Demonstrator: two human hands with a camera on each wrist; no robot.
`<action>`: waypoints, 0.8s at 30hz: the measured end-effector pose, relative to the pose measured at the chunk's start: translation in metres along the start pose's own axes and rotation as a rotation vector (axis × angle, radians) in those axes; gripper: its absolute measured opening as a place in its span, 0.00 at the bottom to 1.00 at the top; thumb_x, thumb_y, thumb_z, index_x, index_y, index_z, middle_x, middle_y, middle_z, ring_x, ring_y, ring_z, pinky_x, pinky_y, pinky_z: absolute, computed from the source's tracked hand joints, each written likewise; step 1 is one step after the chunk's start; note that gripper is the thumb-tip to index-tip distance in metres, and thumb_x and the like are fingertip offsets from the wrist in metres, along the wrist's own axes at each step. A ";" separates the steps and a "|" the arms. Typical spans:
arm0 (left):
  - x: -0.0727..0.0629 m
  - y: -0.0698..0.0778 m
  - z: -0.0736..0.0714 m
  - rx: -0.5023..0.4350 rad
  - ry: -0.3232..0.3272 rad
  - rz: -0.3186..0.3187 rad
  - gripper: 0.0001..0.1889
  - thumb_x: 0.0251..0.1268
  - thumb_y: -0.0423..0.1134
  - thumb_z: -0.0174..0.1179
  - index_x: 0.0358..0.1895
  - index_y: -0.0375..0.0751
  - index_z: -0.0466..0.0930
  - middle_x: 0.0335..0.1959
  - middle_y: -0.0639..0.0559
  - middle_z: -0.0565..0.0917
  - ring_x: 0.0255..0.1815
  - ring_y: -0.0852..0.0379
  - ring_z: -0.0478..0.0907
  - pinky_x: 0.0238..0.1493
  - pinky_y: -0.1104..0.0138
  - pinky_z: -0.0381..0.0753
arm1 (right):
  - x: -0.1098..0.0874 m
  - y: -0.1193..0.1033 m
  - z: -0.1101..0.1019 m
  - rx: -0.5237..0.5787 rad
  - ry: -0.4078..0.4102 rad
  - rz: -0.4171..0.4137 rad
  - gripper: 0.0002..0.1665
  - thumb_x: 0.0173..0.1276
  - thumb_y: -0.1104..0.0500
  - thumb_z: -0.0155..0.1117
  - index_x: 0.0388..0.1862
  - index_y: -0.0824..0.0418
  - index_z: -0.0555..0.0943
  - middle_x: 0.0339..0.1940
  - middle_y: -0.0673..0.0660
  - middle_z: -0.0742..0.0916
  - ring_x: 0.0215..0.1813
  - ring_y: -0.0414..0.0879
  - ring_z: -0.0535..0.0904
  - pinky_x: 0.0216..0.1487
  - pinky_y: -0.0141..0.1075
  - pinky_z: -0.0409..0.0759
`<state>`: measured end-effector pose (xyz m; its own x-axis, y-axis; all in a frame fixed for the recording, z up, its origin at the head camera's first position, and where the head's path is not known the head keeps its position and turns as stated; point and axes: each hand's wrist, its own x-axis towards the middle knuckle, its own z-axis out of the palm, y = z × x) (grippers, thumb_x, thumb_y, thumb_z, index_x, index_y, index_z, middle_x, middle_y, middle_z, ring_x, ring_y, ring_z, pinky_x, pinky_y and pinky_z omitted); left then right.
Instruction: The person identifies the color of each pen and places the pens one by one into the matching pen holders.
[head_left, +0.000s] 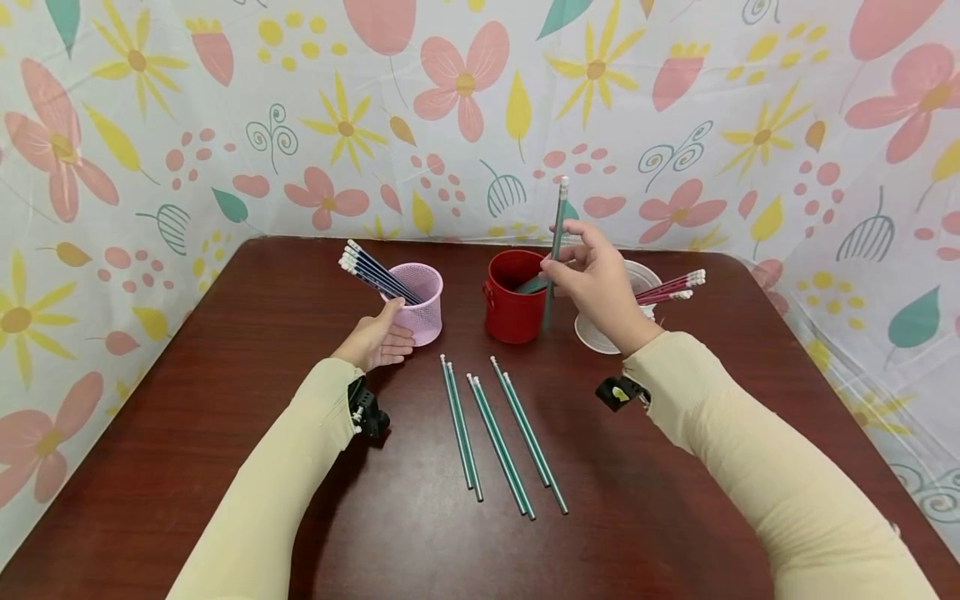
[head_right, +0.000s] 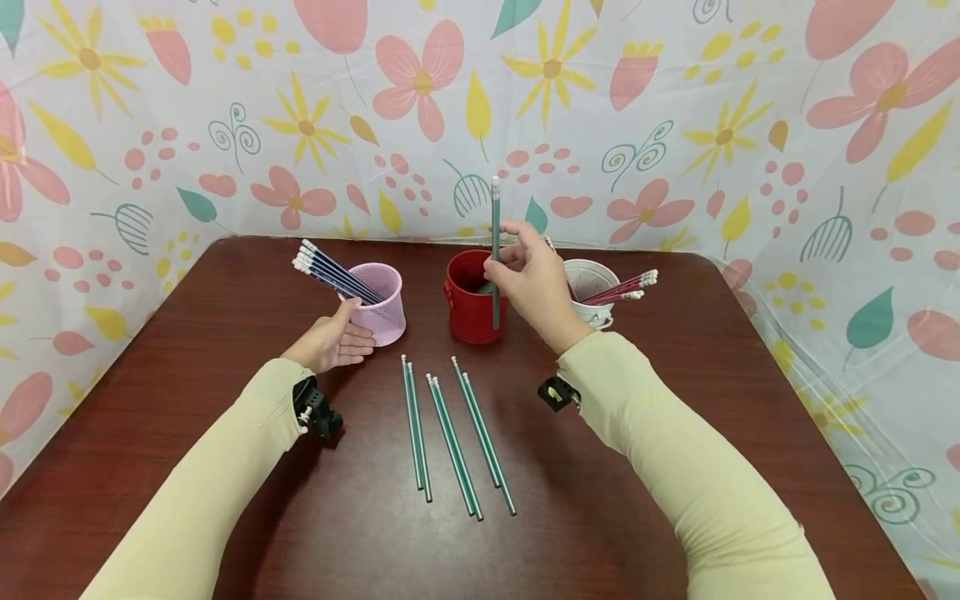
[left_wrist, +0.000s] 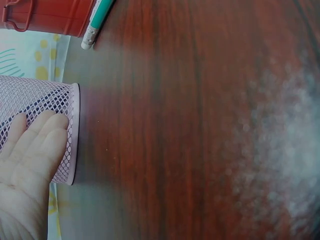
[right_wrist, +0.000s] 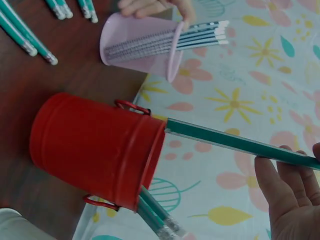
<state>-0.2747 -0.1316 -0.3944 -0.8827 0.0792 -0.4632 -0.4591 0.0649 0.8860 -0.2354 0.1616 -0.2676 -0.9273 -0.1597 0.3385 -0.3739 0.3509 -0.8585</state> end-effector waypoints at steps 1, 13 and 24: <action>0.000 0.000 0.000 0.000 0.000 -0.001 0.38 0.70 0.59 0.42 0.57 0.20 0.70 0.34 0.44 0.81 0.35 0.53 0.81 0.40 0.65 0.82 | 0.002 -0.001 0.000 0.012 0.013 0.004 0.23 0.67 0.69 0.59 0.60 0.68 0.68 0.33 0.61 0.83 0.30 0.31 0.81 0.33 0.29 0.82; -0.002 0.002 -0.001 0.016 -0.010 -0.005 0.40 0.71 0.61 0.40 0.61 0.20 0.66 0.57 0.31 0.75 0.49 0.45 0.78 0.56 0.57 0.76 | 0.023 -0.016 0.001 0.087 0.104 -0.067 0.16 0.70 0.61 0.59 0.52 0.71 0.74 0.27 0.42 0.83 0.32 0.36 0.82 0.37 0.31 0.83; -0.002 0.001 -0.001 0.005 -0.002 0.000 0.39 0.70 0.61 0.42 0.59 0.20 0.68 0.46 0.36 0.80 0.41 0.50 0.80 0.48 0.61 0.80 | 0.035 -0.024 0.009 0.040 0.213 -0.154 0.20 0.63 0.71 0.64 0.53 0.71 0.73 0.34 0.59 0.85 0.31 0.35 0.80 0.42 0.27 0.79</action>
<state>-0.2731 -0.1327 -0.3926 -0.8826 0.0812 -0.4631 -0.4585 0.0694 0.8860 -0.2593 0.1392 -0.2386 -0.8440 -0.0089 0.5363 -0.5138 0.3004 -0.8036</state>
